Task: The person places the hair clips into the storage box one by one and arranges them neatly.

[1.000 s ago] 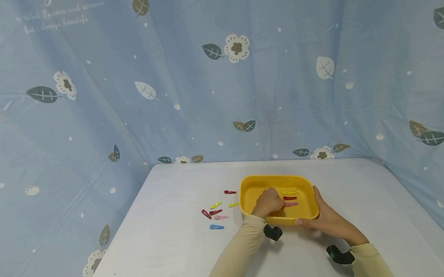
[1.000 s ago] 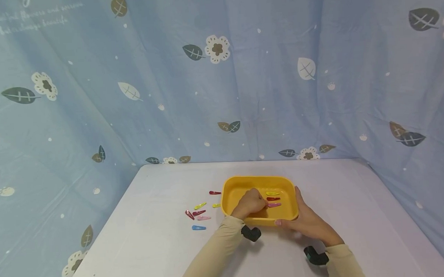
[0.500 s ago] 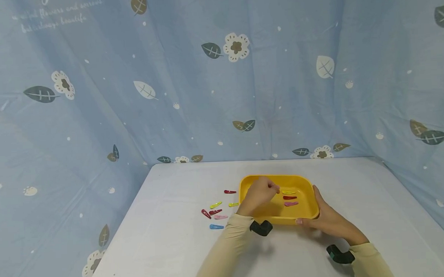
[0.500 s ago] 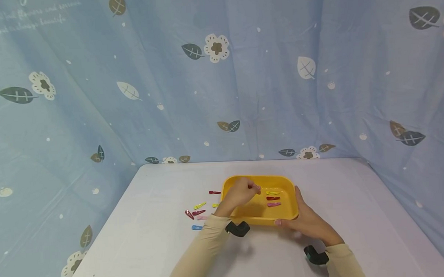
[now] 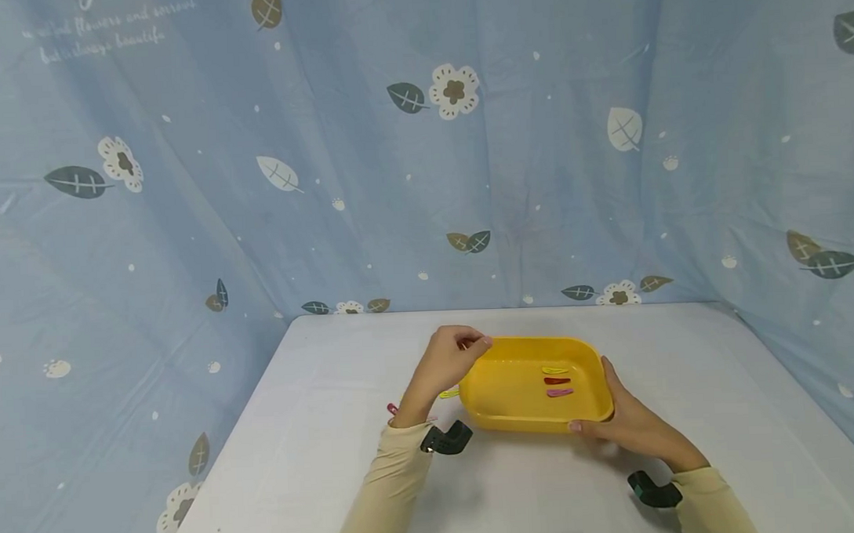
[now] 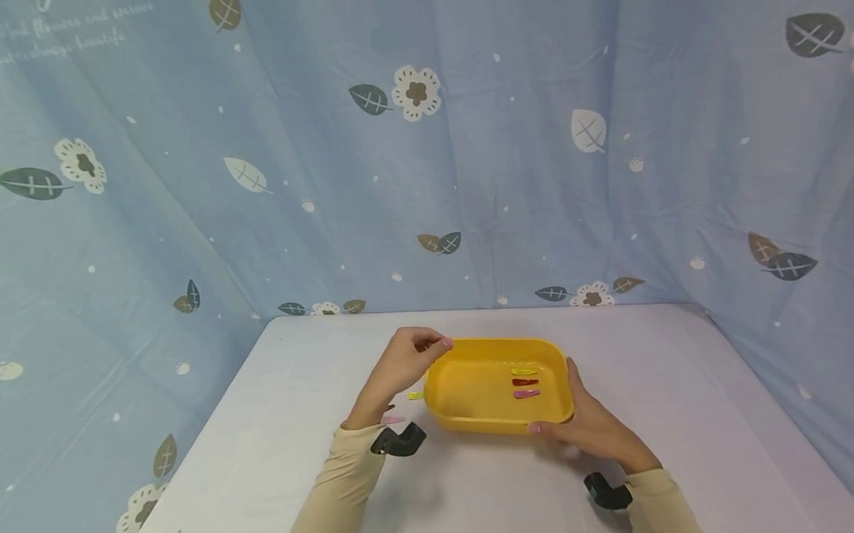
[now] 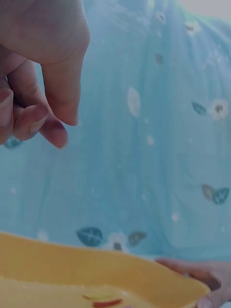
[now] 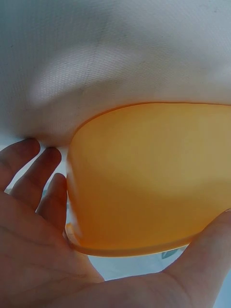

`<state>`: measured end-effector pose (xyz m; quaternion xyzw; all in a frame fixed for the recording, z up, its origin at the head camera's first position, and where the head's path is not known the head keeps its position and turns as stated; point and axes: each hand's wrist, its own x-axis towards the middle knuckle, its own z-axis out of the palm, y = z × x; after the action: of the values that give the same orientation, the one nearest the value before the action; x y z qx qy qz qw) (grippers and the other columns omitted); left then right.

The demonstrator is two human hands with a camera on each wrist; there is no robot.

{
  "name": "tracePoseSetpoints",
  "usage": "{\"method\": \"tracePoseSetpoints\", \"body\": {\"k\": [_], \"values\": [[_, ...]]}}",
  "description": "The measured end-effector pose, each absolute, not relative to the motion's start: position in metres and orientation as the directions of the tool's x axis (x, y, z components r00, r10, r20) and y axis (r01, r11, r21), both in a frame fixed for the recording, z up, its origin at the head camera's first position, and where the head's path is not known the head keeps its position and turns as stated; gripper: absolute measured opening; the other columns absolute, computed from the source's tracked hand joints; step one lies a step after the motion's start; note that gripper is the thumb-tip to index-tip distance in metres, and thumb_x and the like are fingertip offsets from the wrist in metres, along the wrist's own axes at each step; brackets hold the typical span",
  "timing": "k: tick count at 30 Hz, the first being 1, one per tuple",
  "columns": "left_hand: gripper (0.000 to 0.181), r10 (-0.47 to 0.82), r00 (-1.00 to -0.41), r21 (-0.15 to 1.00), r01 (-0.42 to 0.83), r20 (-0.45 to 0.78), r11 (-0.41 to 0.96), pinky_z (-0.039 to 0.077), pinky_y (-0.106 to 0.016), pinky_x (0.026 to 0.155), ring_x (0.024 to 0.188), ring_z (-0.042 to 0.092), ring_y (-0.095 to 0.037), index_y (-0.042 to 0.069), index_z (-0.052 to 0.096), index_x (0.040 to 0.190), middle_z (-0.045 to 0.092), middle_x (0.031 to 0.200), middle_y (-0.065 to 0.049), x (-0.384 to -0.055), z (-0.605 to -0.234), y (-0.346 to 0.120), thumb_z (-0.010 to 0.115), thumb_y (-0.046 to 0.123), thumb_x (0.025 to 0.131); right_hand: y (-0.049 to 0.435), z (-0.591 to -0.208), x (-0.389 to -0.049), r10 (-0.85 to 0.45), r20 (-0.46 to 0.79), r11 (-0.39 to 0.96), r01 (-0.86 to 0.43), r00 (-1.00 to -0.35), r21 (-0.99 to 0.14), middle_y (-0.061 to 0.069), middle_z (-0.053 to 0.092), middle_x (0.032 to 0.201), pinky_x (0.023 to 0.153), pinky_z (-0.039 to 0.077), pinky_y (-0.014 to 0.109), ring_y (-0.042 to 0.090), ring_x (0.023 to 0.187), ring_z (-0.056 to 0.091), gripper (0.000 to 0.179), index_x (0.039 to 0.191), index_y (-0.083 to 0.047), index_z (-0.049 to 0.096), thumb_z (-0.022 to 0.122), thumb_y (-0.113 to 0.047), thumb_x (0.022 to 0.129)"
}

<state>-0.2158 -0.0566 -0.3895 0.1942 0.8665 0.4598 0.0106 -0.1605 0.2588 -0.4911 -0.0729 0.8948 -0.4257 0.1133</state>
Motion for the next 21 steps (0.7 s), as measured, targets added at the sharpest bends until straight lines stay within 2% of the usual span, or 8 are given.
{"method": "tracePoseSetpoints", "body": {"k": [5,11,18,21], "values": [[0.024,0.271,-0.947,0.821,0.288,0.170,0.492,0.050,-0.025,0.065,0.075,0.055,-0.015,0.007,0.078,0.109,0.071,0.092,-0.007,-0.213,-0.387,-0.079,0.066,0.026,0.102,0.259,-0.491,-0.160,-0.234,-0.130,0.616,-0.043,-0.964,-0.786,0.035,0.003,0.169,0.116,0.025,0.075,0.054,0.150,0.026,0.137,0.160,-0.004,-0.025,0.081,-0.047,0.085],[0.022,0.189,-0.966,0.849,0.247,0.176,0.467,0.046,-0.024,0.064,0.072,0.053,-0.015,0.009,0.077,0.110,0.067,0.087,-0.007,-0.209,-0.393,-0.099,0.066,0.026,0.101,0.259,-0.492,-0.160,-0.235,-0.134,0.605,-0.037,-0.963,-0.795,0.035,0.000,0.169,0.116,0.022,0.075,0.056,0.152,0.020,0.136,0.159,-0.003,-0.026,0.081,-0.046,0.085],[0.025,0.118,-0.976,0.885,0.214,0.181,0.414,0.049,-0.027,0.076,0.082,0.057,-0.015,0.004,0.076,0.112,0.071,0.098,-0.012,-0.209,-0.403,-0.119,0.066,0.025,0.101,0.260,-0.493,-0.161,-0.247,-0.103,0.586,-0.064,-0.963,-0.808,0.034,0.002,0.169,0.116,0.023,0.076,0.056,0.152,0.021,0.135,0.160,-0.004,-0.025,0.081,-0.042,0.086],[0.023,0.081,-0.984,0.903,0.179,0.160,0.391,0.049,-0.028,0.077,0.083,0.059,-0.016,0.005,0.076,0.111,0.071,0.097,-0.012,-0.208,-0.408,-0.127,0.067,0.023,0.101,0.260,-0.492,-0.160,-0.247,-0.102,0.585,-0.065,-0.964,-0.808,0.034,0.002,0.169,0.115,0.023,0.076,0.056,0.152,0.021,0.134,0.160,-0.006,-0.025,0.081,-0.042,0.087]]}}
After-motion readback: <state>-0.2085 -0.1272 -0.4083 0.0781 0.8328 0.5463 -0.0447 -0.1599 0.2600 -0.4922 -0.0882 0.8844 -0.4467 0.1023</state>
